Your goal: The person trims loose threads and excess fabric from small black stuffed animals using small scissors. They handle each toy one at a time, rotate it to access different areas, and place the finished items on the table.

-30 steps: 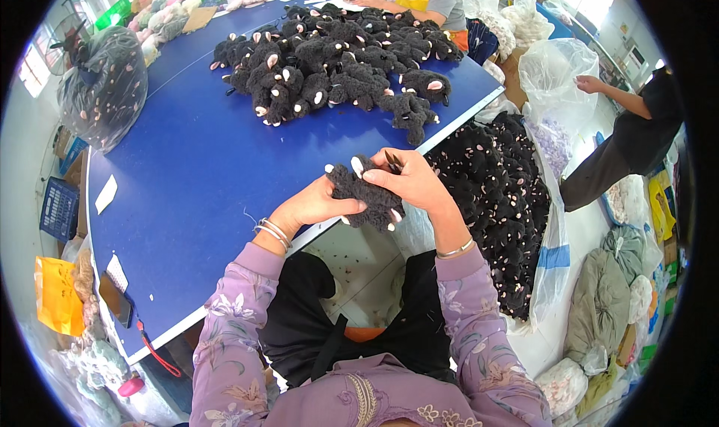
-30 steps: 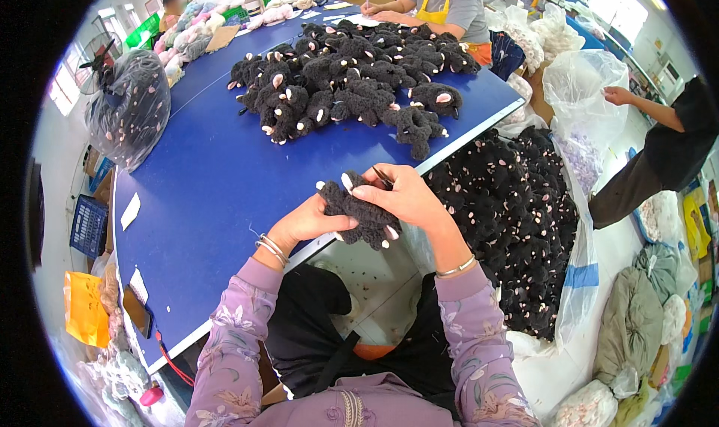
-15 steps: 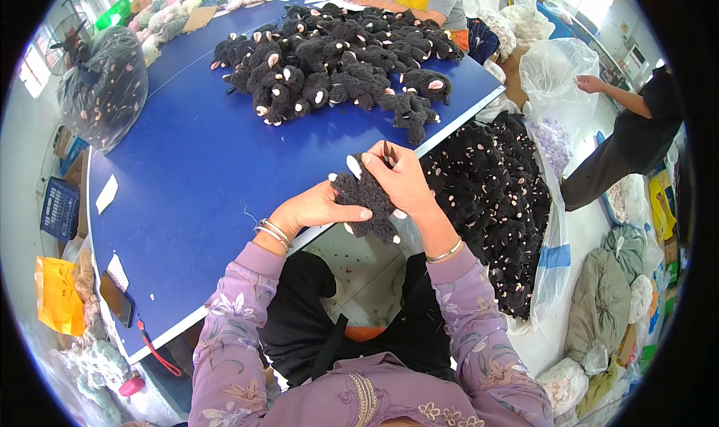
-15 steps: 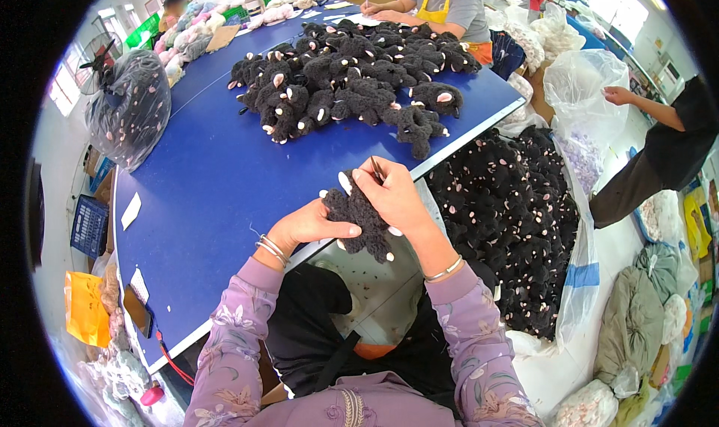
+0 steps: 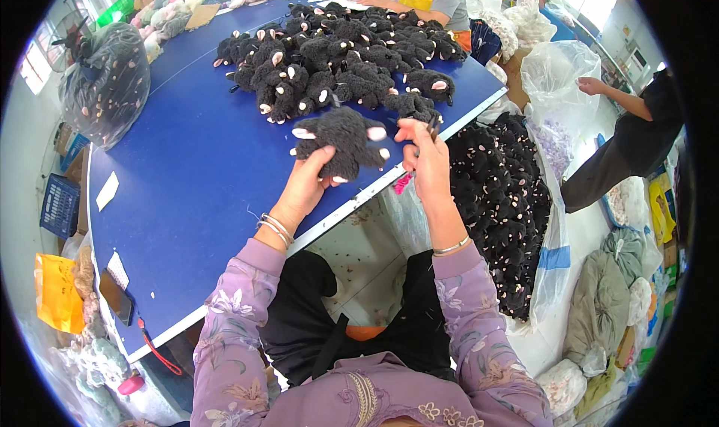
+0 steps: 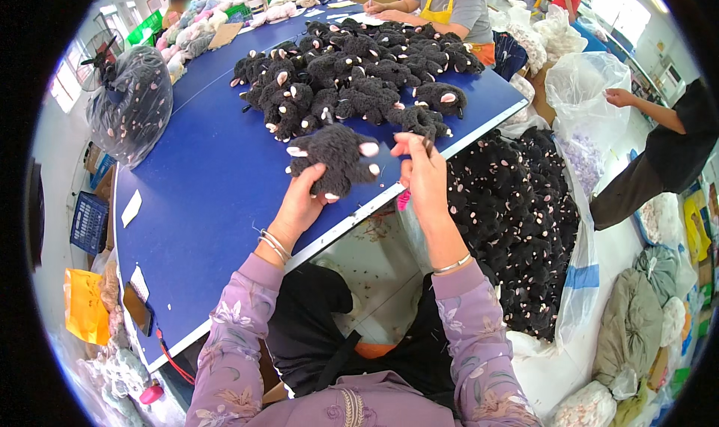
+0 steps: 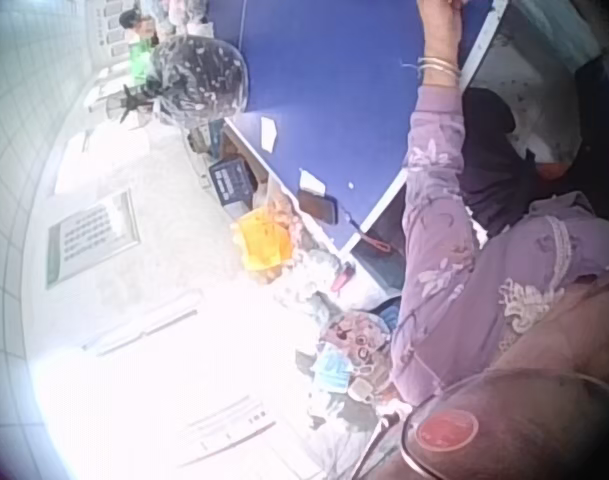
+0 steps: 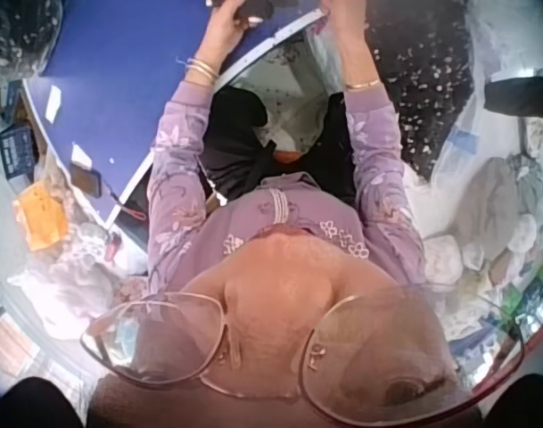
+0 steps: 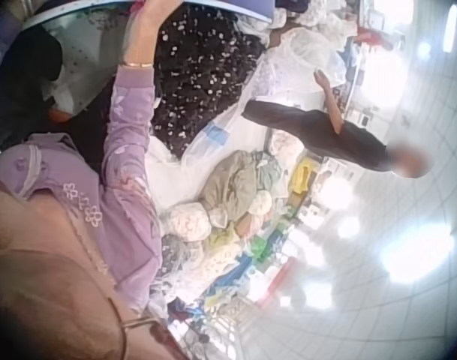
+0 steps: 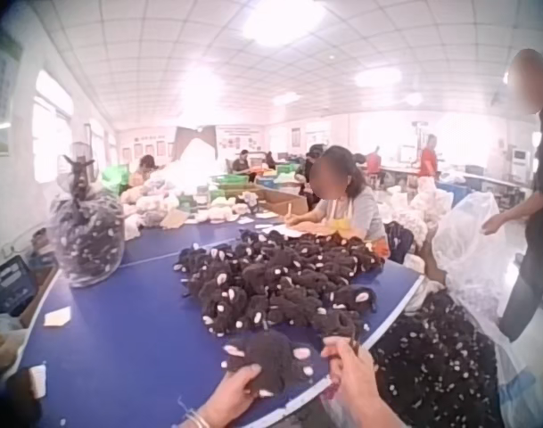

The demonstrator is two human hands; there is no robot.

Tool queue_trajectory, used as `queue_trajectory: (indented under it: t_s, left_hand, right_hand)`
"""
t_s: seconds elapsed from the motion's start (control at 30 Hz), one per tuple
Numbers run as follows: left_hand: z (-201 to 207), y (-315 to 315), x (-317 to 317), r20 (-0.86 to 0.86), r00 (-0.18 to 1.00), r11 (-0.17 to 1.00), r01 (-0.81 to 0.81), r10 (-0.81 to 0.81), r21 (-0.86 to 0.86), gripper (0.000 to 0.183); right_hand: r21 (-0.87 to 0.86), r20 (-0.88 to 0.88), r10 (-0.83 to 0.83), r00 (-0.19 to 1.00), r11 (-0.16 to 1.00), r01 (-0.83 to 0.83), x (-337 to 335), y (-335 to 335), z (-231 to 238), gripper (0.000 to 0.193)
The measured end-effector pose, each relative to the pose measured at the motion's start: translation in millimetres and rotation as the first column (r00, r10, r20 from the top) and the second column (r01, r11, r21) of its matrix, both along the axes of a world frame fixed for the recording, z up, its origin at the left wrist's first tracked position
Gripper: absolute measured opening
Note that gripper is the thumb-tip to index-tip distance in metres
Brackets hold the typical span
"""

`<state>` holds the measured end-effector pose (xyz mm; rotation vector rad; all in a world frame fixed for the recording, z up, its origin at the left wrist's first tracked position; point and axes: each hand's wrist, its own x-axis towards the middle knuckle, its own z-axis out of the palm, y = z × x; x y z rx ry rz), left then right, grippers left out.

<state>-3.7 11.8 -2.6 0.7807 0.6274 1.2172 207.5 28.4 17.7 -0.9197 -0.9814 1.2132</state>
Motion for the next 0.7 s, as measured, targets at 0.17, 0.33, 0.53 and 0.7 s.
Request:
queue_trajectory:
  t_s: [0.17,0.33,0.53,0.7]
  left_hand:
    - [-5.6,1.7,1.1,-0.019,0.997,0.996,-0.068,0.069,0.052,0.024]
    - [-4.3,0.7,4.7,-0.056,0.996,0.994,-0.064,0.069,0.089,0.023]
    - [-3.2,-1.4,7.5,-0.073,0.996,0.995,0.055,-0.049,0.078,0.033]
    - [-1.1,-0.3,3.9,-0.033,0.991,0.988,0.136,-0.133,0.08,0.039]
  right_hand:
    - [-0.112,0.13,0.304,0.944,0.95,-0.291,-12.4,-14.7,-4.9,0.034]
    - [0.061,0.126,0.386,0.914,0.916,-0.396,-12.5,-14.3,-13.1,0.033]
    - [0.073,0.115,0.171,0.979,0.981,-0.18,-26.5,-14.7,-7.2,0.021]
    - [0.106,0.201,0.13,0.971,0.982,-0.153,-24.1,-13.0,-11.5,0.022]
